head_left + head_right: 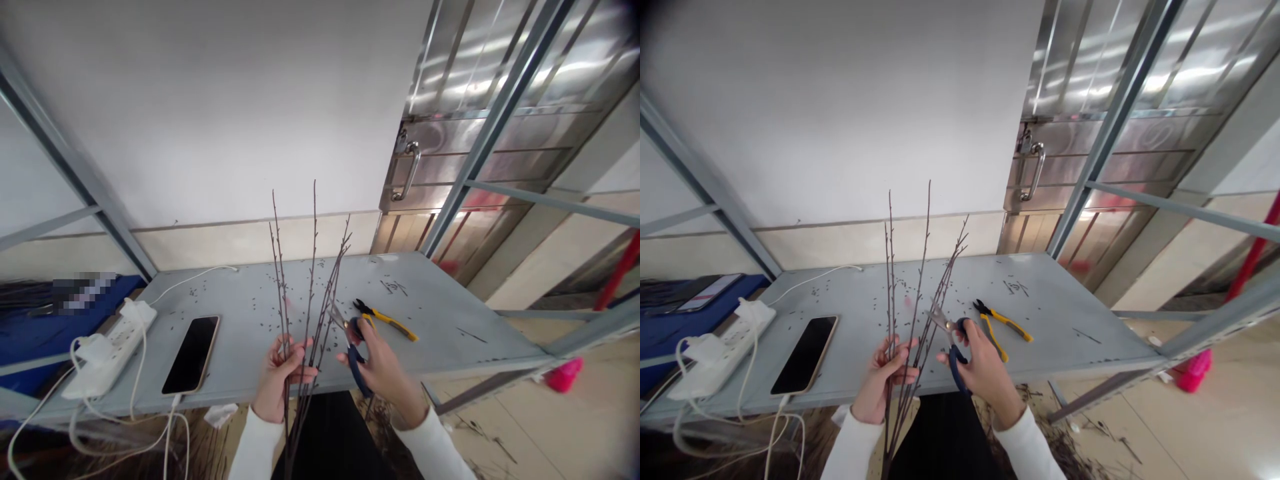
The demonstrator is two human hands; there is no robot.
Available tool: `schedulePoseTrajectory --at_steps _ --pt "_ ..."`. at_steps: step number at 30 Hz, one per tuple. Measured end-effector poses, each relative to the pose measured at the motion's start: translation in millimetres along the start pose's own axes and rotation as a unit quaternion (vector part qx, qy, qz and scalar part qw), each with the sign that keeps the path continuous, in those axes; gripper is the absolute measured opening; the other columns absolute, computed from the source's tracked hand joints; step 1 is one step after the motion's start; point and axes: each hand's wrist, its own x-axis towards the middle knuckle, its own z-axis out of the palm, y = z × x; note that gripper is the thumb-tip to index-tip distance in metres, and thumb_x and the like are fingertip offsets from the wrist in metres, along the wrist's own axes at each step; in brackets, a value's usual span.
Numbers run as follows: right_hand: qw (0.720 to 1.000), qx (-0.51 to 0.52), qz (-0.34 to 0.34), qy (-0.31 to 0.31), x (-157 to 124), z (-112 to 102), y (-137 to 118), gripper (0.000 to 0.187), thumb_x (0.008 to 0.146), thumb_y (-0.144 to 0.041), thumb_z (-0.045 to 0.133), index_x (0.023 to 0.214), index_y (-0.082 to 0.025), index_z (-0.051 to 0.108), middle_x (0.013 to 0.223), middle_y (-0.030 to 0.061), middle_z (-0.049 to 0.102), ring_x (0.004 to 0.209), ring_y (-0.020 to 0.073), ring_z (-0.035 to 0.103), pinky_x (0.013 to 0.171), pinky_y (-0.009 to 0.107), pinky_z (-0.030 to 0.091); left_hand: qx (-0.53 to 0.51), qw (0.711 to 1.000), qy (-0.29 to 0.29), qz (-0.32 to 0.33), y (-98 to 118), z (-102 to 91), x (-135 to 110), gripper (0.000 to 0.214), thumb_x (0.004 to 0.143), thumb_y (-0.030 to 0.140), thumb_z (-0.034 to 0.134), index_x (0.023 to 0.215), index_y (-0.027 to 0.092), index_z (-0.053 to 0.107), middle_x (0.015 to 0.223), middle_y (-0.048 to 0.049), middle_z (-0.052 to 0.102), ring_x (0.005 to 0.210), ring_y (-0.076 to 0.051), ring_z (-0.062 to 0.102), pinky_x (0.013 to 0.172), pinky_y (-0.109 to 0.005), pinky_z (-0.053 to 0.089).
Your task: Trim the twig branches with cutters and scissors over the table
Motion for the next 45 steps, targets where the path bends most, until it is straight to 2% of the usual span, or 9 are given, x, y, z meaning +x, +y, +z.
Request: schedulePoseTrajectory --at_steps 7,13,20,24,35,45 --pt "0.979 -0.172 -0.103 -0.035 23.9 -25.4 0.5 0.026 0.075 -0.037 0.058 0.092 -0.018 0.049 0.090 0.0103 0.058 0.082 0.0247 0.056 0.070 0.035 0.047 0.007 1.000 -0.010 0.001 3.7 3.1 -6.6 0.046 0.053 0.026 0.082 0.082 0.020 0.047 0.088 -0.0058 0.074 0.043 -0.016 0.066 0.040 -0.021 0.051" --pt "0.956 -0.242 -0.157 -0.051 33.6 -38.1 3.4 0.026 0.077 -0.034 0.057 0.097 -0.018 0.053 0.095 0.0122 0.059 0.087 0.0259 0.057 0.072 0.035 0.047 0.019 0.999 -0.043 0.024 4.6 3.0 -5.7 0.041 0.057 0.025 0.080 0.078 0.019 0.045 0.090 -0.0079 0.073 0.039 -0.013 0.063 0.036 -0.019 0.047" --pt "0.952 -0.242 -0.180 -0.049 40.0 -44.9 3.5 0.022 0.079 -0.032 0.055 0.094 -0.017 0.054 0.092 0.0108 0.062 0.083 0.0238 0.059 0.070 0.033 0.047 0.019 0.998 -0.052 0.036 10.2 7.5 -4.8 0.038 0.059 0.024 0.079 0.078 0.018 0.047 0.092 -0.0079 0.073 0.041 -0.013 0.064 0.037 -0.019 0.048" --pt "0.952 -0.245 -0.179 -0.044 47.2 -46.3 3.9 0.025 0.080 -0.038 0.056 0.092 -0.016 0.055 0.088 0.0094 0.064 0.081 0.0233 0.060 0.069 0.032 0.047 0.032 0.997 -0.058 0.039 16.5 10.9 1.4 0.038 0.059 0.024 0.079 0.079 0.019 0.048 0.093 -0.0065 0.073 0.044 -0.014 0.066 0.039 -0.020 0.050" --pt "0.951 -0.260 -0.168 0.013 64.2 -44.7 4.5 0.030 0.079 -0.046 0.056 0.086 -0.017 0.058 0.076 0.0063 0.066 0.071 0.0210 0.061 0.062 0.027 0.041 0.063 0.990 -0.096 0.086 36.2 18.9 18.7 0.037 0.061 0.024 0.077 0.082 0.019 0.047 0.094 -0.0076 0.073 0.049 -0.016 0.068 0.042 -0.021 0.053" --pt "0.946 -0.264 -0.185 0.031 60.2 -42.0 5.4 0.021 0.080 -0.039 0.056 0.077 -0.018 0.058 0.063 0.0019 0.064 0.061 0.0163 0.061 0.055 0.023 0.035 0.072 0.991 -0.086 0.077 32.0 11.7 19.5 0.038 0.062 0.024 0.077 0.083 0.019 0.046 0.096 -0.0077 0.073 0.047 -0.014 0.066 0.040 -0.019 0.052"
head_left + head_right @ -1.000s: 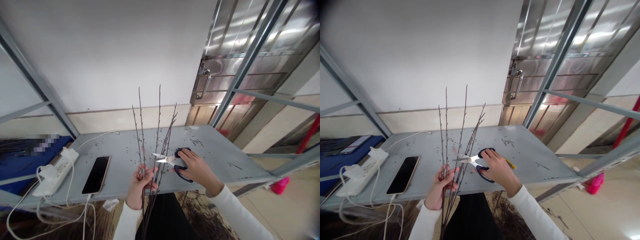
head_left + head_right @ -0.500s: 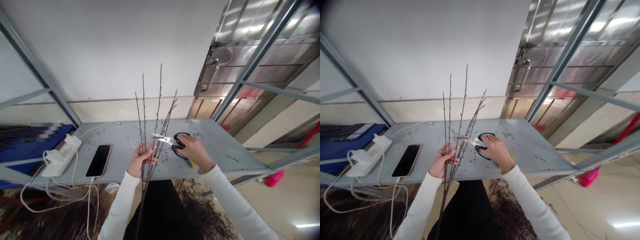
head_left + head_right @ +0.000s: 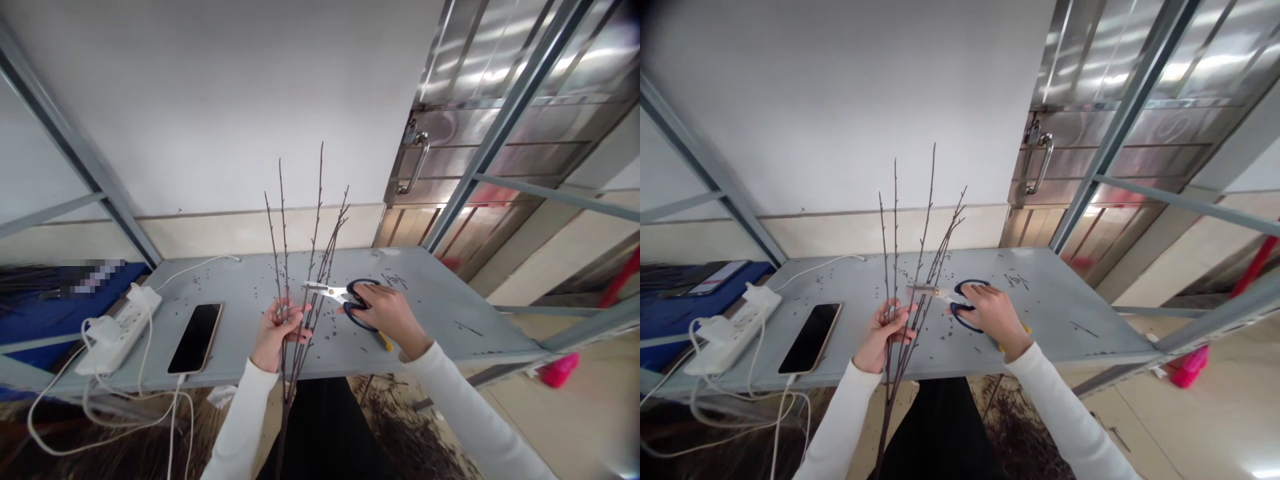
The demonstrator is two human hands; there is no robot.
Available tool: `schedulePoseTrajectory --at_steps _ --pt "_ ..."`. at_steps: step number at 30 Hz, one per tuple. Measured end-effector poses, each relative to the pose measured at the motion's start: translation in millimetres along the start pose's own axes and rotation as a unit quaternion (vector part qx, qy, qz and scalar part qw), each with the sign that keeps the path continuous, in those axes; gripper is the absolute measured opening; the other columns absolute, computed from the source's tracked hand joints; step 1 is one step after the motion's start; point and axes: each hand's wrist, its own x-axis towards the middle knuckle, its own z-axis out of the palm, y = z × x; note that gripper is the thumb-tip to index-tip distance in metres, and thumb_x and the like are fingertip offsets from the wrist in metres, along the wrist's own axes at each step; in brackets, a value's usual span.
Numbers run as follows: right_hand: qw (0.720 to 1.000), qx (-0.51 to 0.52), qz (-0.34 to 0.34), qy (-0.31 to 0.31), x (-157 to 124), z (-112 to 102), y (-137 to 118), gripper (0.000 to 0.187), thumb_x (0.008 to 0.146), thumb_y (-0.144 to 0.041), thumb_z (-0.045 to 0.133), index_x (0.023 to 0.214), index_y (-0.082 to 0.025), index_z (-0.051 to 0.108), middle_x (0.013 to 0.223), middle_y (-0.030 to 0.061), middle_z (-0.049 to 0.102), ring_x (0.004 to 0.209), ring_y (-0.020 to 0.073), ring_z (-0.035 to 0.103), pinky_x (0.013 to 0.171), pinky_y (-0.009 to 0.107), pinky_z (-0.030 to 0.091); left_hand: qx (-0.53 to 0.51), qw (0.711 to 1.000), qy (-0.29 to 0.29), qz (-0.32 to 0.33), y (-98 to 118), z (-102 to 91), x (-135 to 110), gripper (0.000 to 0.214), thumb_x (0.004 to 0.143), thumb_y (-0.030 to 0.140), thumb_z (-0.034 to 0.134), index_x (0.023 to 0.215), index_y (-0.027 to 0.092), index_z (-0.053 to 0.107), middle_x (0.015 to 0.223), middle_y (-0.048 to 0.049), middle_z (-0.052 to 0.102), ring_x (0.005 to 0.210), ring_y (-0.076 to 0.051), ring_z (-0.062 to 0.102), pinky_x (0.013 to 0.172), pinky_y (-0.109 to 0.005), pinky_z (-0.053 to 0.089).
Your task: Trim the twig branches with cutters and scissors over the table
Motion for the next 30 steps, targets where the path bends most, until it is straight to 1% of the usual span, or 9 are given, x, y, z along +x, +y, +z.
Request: schedulePoseTrajectory --at_steps 3,7,9,13,17,19,21,24,30 --pt "1.000 0.000 -0.001 0.015 -5.8 2.1 0.8 0.020 0.082 -0.037 0.054 0.075 -0.018 0.057 0.059 0.0008 0.063 0.055 0.0144 0.060 0.050 0.022 0.031 -0.001 1.000 0.008 0.000 -1.9 -2.0 -0.7 0.039 0.061 0.025 0.078 0.083 0.019 0.046 0.093 -0.0076 0.073 0.044 -0.012 0.065 0.038 -0.018 0.051" --pt "0.999 0.020 0.017 0.045 -11.1 4.0 5.3 0.020 0.084 -0.034 0.049 0.075 -0.018 0.056 0.058 0.0013 0.062 0.053 0.0133 0.059 0.049 0.022 0.032 0.007 1.000 0.011 -0.002 -1.6 -5.7 -1.6 0.040 0.061 0.026 0.078 0.084 0.019 0.046 0.093 -0.0074 0.073 0.044 -0.012 0.065 0.039 -0.019 0.051" --pt "0.997 0.038 0.059 0.045 -11.9 4.1 8.7 0.021 0.085 -0.035 0.046 0.074 -0.018 0.054 0.057 0.0010 0.061 0.049 0.0127 0.056 0.047 0.022 0.032 0.016 1.000 0.012 0.000 -0.8 -7.4 -2.2 0.040 0.061 0.027 0.078 0.084 0.019 0.045 0.094 -0.0077 0.073 0.045 -0.013 0.066 0.040 -0.020 0.052" --pt "0.979 0.121 0.164 0.008 -11.3 1.8 14.6 0.022 0.082 -0.041 0.049 0.072 -0.021 0.046 0.056 -0.0015 0.056 0.046 0.0119 0.048 0.047 0.021 0.036 0.026 0.999 0.026 -0.003 0.4 -8.1 -3.6 0.042 0.060 0.029 0.078 0.083 0.019 0.045 0.093 -0.0075 0.073 0.048 -0.015 0.067 0.042 -0.021 0.054" --pt "0.958 0.176 0.224 -0.032 -12.0 -1.3 15.7 0.029 0.077 -0.048 0.052 0.071 -0.023 0.038 0.054 -0.0037 0.052 0.046 0.0121 0.044 0.047 0.023 0.039 0.028 0.999 0.041 -0.013 1.1 -6.0 -6.6 0.043 0.058 0.030 0.079 0.082 0.019 0.045 0.092 -0.0073 0.073 0.049 -0.017 0.068 0.044 -0.023 0.055" --pt "0.955 0.194 0.221 -0.044 -14.2 -1.7 14.9 0.029 0.077 -0.048 0.052 0.075 -0.023 0.038 0.058 -0.0024 0.053 0.048 0.0130 0.046 0.049 0.025 0.041 0.028 0.999 0.041 -0.017 1.4 -4.9 -8.6 0.042 0.058 0.029 0.079 0.081 0.019 0.045 0.092 -0.0080 0.073 0.050 -0.018 0.068 0.045 -0.023 0.055" --pt "0.958 0.211 0.190 -0.035 -16.9 -1.5 14.1 0.028 0.078 -0.046 0.051 0.082 -0.021 0.038 0.068 0.0011 0.056 0.055 0.0153 0.052 0.054 0.027 0.044 0.025 0.999 0.042 -0.019 1.6 -3.9 -10.3 0.042 0.058 0.029 0.080 0.081 0.019 0.046 0.091 -0.0082 0.074 0.049 -0.018 0.068 0.044 -0.024 0.055" --pt "0.963 0.223 0.148 -0.029 -18.8 -2.7 13.5 0.024 0.082 -0.040 0.048 0.088 -0.021 0.035 0.074 0.0032 0.054 0.060 0.0165 0.054 0.057 0.029 0.045 0.021 0.998 0.047 -0.020 1.7 -3.4 -11.1 0.043 0.057 0.029 0.080 0.081 0.019 0.046 0.090 -0.0077 0.074 0.049 -0.019 0.068 0.044 -0.024 0.054" --pt "0.984 0.104 0.135 -0.048 -4.4 -20.5 12.0 0.022 0.079 -0.037 0.052 0.082 -0.021 0.038 0.072 0.0033 0.054 0.062 0.0181 0.055 0.055 0.027 0.043 0.010 0.998 0.062 -0.021 0.5 -4.0 -10.0 0.046 0.054 0.028 0.082 0.082 0.019 0.046 0.084 -0.0071 0.075 0.055 -0.020 0.070 0.053 -0.027 0.056"
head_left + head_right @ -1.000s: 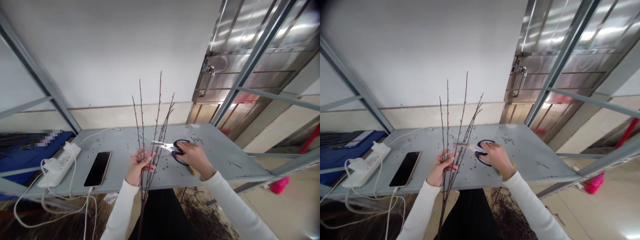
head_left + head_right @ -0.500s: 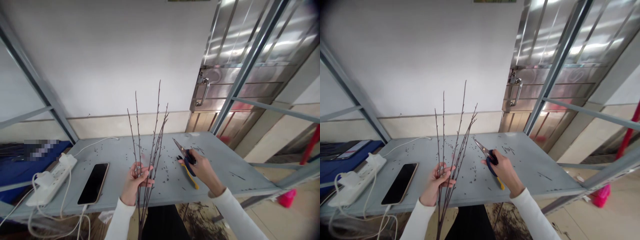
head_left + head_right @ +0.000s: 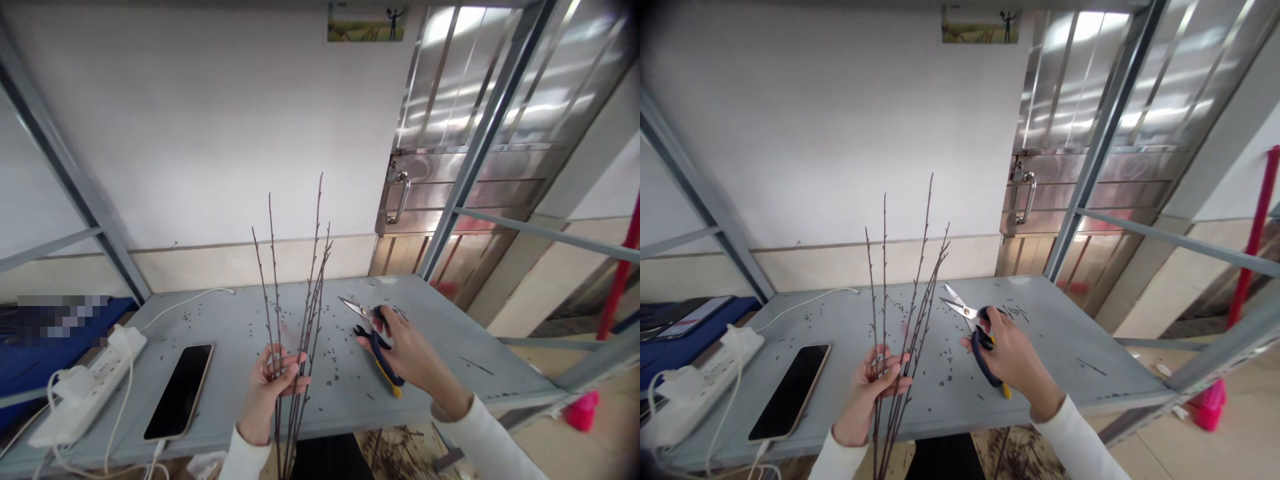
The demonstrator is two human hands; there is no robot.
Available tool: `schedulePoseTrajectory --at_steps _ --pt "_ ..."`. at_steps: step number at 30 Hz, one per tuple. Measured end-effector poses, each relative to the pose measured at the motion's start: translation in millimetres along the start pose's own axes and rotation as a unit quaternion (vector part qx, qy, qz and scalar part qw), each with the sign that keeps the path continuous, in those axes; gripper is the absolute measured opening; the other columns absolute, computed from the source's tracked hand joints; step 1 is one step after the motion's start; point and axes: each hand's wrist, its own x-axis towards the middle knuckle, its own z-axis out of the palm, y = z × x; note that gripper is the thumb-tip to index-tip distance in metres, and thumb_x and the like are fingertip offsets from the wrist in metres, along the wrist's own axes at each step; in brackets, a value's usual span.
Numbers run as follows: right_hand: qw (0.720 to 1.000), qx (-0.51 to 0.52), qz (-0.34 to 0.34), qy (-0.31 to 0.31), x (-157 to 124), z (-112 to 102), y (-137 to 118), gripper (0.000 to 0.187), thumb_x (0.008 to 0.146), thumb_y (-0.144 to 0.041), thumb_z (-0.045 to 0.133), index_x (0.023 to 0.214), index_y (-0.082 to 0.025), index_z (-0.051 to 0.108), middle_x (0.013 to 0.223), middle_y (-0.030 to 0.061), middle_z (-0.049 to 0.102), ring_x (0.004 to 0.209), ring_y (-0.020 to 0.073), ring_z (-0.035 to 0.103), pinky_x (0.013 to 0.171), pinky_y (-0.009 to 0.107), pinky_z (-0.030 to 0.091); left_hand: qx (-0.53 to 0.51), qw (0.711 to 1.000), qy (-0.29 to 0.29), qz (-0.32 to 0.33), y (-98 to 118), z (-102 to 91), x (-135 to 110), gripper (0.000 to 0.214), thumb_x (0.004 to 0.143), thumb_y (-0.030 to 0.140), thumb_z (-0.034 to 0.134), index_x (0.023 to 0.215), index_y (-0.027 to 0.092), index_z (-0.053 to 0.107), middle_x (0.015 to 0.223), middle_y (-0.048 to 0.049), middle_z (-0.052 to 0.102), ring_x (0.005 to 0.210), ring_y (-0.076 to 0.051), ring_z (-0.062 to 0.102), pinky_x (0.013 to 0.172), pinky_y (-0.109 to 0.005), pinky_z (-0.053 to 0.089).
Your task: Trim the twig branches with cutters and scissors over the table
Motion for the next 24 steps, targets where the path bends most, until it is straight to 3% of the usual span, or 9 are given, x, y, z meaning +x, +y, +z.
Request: schedulePoseTrajectory --at_steps 7,14,24 --pt "0.987 -0.139 -0.073 0.029 33.0 -35.2 -18.6 0.027 0.078 -0.043 0.054 0.086 -0.018 0.047 0.077 0.0060 0.059 0.070 0.0216 0.059 0.059 0.029 0.042 0.005 0.999 0.022 0.049 0.2 6.6 -6.6 0.043 0.055 0.029 0.081 0.075 0.020 0.044 0.081 -0.0061 0.075 0.054 -0.019 0.069 0.056 -0.027 0.056" --pt "0.968 -0.219 -0.122 0.024 54.0 -43.4 -21.4 0.026 0.079 -0.042 0.052 0.086 -0.017 0.052 0.080 0.0090 0.063 0.073 0.0235 0.060 0.063 0.032 0.043 -0.007 0.996 0.047 0.080 -2.6 12.6 -11.6 0.041 0.052 0.031 0.082 0.070 0.020 0.046 0.074 -0.0041 0.075 0.051 -0.015 0.066 0.055 -0.024 0.054" --pt "0.950 -0.279 -0.138 0.003 58.6 -52.9 -30.0 0.016 0.077 -0.034 0.056 0.080 -0.018 0.054 0.065 0.0058 0.064 0.062 0.0210 0.061 0.053 0.029 0.037 0.002 0.993 0.047 0.108 -6.6 11.8 -15.4 0.036 0.057 0.029 0.080 0.069 0.021 0.047 0.079 -0.0060 0.075 0.084 -0.023 0.069 0.066 -0.028 0.057"
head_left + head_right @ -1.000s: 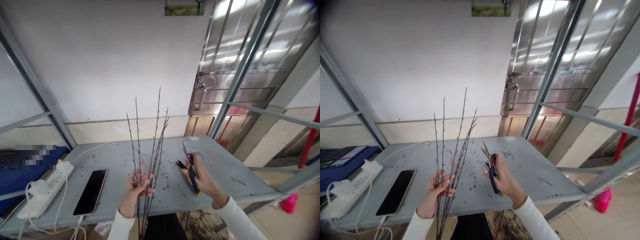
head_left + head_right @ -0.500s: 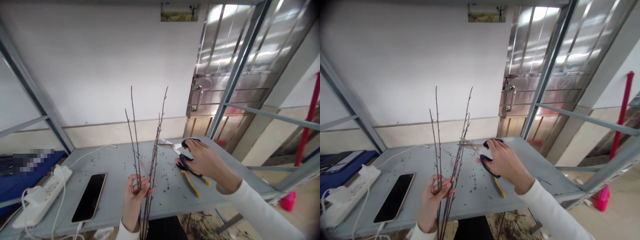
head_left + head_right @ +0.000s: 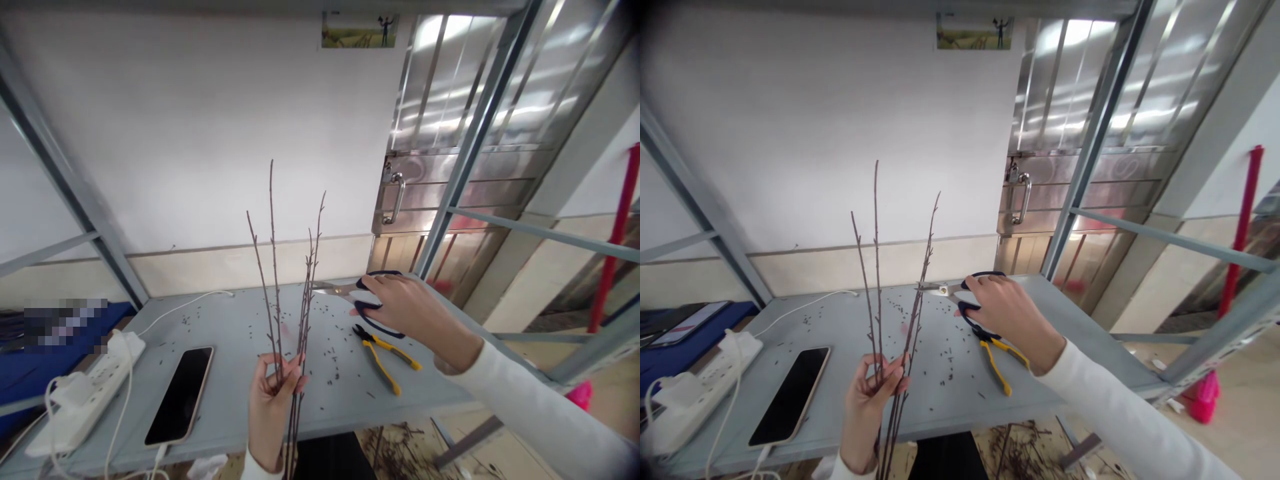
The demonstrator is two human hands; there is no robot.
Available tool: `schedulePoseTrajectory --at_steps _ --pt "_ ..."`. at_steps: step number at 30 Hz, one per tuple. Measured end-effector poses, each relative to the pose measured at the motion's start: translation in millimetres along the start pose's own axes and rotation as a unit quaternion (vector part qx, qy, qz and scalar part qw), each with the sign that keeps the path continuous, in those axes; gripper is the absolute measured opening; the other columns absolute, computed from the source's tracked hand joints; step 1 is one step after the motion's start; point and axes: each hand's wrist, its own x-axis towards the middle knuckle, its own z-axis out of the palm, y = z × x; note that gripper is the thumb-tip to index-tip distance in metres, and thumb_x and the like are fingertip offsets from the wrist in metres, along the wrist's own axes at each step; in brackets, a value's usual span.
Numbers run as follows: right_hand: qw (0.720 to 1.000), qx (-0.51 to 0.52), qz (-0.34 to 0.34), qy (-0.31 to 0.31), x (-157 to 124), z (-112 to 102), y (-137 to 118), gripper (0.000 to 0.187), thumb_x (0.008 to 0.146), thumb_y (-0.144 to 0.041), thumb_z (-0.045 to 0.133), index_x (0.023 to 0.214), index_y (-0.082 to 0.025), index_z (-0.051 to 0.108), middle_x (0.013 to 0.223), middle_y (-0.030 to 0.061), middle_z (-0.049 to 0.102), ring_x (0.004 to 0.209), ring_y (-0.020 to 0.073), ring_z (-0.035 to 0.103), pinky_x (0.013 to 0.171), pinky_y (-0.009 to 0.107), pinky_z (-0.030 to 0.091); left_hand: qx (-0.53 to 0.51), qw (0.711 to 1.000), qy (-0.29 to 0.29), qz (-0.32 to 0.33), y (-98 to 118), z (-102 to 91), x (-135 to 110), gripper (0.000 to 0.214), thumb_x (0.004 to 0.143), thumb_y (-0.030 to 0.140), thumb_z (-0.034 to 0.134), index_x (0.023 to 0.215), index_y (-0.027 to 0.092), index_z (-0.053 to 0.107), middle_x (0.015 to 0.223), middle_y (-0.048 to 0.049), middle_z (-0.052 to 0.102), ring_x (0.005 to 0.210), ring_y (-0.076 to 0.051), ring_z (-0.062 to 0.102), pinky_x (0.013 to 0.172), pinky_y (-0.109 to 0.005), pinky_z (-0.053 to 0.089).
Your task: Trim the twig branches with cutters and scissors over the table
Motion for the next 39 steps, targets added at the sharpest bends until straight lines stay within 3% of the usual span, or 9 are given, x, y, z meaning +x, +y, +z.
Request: schedulePoseTrajectory --at_steps 5,9,14,17,23,28,30,34,39 --pt "1.000 -0.016 0.010 0.007 -5.4 4.8 2.2 0.011 0.079 -0.031 0.053 0.080 -0.020 0.054 0.060 0.0034 0.062 0.053 0.0188 0.059 0.045 0.027 0.025 -0.002 1.000 -0.001 -0.001 0.4 0.1 -0.1 0.035 0.058 0.028 0.079 0.070 0.021 0.048 0.082 -0.0067 0.075 0.085 -0.023 0.069 0.067 -0.029 0.057" --pt "0.998 0.006 0.057 0.016 -10.7 11.7 1.3 0.023 0.081 -0.043 0.050 0.072 -0.022 0.053 0.050 0.0010 0.059 0.041 0.0164 0.053 0.041 0.026 0.017 -0.004 1.000 0.004 -0.008 1.6 -0.3 0.6 0.035 0.056 0.028 0.080 0.069 0.020 0.048 0.078 -0.0066 0.075 0.077 -0.022 0.070 0.063 -0.027 0.056" --pt "0.979 0.124 0.139 0.077 -17.9 14.0 -0.8 0.039 0.082 -0.056 0.042 0.061 -0.023 0.044 0.042 -0.0019 0.050 0.036 0.0129 0.046 0.039 0.024 0.023 -0.013 1.000 0.002 -0.019 0.3 -3.4 3.5 0.037 0.055 0.028 0.081 0.071 0.020 0.048 0.079 -0.0062 0.075 0.054 -0.017 0.068 0.055 -0.025 0.054" --pt "0.951 0.234 0.191 0.071 -26.0 20.3 -2.5 0.040 0.082 -0.055 0.045 0.058 -0.023 0.038 0.040 -0.0036 0.048 0.035 0.0116 0.044 0.039 0.023 0.030 -0.014 0.999 -0.015 -0.026 -1.9 -5.3 6.0 0.038 0.056 0.030 0.080 0.073 0.019 0.047 0.081 -0.0062 0.075 0.049 -0.015 0.065 0.051 -0.025 0.052" --pt "0.800 0.520 0.297 0.020 -51.3 63.6 -26.7 0.034 0.078 -0.054 0.052 0.067 -0.022 0.048 0.061 0.0050 0.066 0.056 0.0200 0.063 0.051 0.029 0.049 -0.058 0.996 -0.020 -0.060 -3.3 -7.6 9.7 0.045 0.053 0.026 0.082 0.082 0.018 0.049 0.076 -0.0050 0.073 0.045 -0.013 0.062 0.046 -0.023 0.048" --pt "0.609 0.729 0.312 0.013 -66.4 94.6 -80.5 0.035 0.079 -0.054 0.052 0.080 -0.019 0.049 0.079 0.0111 0.068 0.073 0.0236 0.066 0.071 0.038 0.053 -0.119 0.984 -0.076 -0.110 -3.9 -7.9 15.8 0.046 0.051 0.020 0.084 0.083 0.019 0.051 0.070 -0.0002 0.070 0.042 -0.009 0.058 0.041 -0.019 0.043" --pt "0.556 0.765 0.325 0.008 -66.4 96.3 -102.1 0.035 0.077 -0.053 0.055 0.080 -0.019 0.047 0.078 0.0095 0.068 0.074 0.0226 0.066 0.072 0.038 0.053 -0.126 0.981 -0.088 -0.116 -5.4 -6.6 18.4 0.044 0.052 0.019 0.083 0.083 0.019 0.051 0.069 0.0003 0.070 0.041 -0.009 0.058 0.040 -0.018 0.043" --pt "0.534 0.769 0.351 0.016 -58.0 88.6 -131.1 0.034 0.071 -0.046 0.065 0.072 -0.020 0.044 0.064 0.0013 0.061 0.061 0.0173 0.062 0.060 0.030 0.050 -0.113 0.981 -0.085 -0.131 -10.8 -4.2 21.9 0.046 0.051 0.019 0.083 0.085 0.018 0.053 0.068 0.0004 0.070 0.042 -0.010 0.060 0.040 -0.018 0.045" --pt "0.489 0.786 0.372 0.068 -50.5 84.2 -142.6 0.034 0.067 -0.037 0.071 0.074 -0.021 0.042 0.067 -0.0015 0.060 0.064 0.0145 0.061 0.059 0.025 0.046 -0.114 0.984 -0.063 -0.124 -17.3 -6.6 26.1 0.044 0.051 0.017 0.082 0.085 0.017 0.055 0.074 -0.0013 0.073 0.051 -0.012 0.064 0.052 -0.021 0.051"
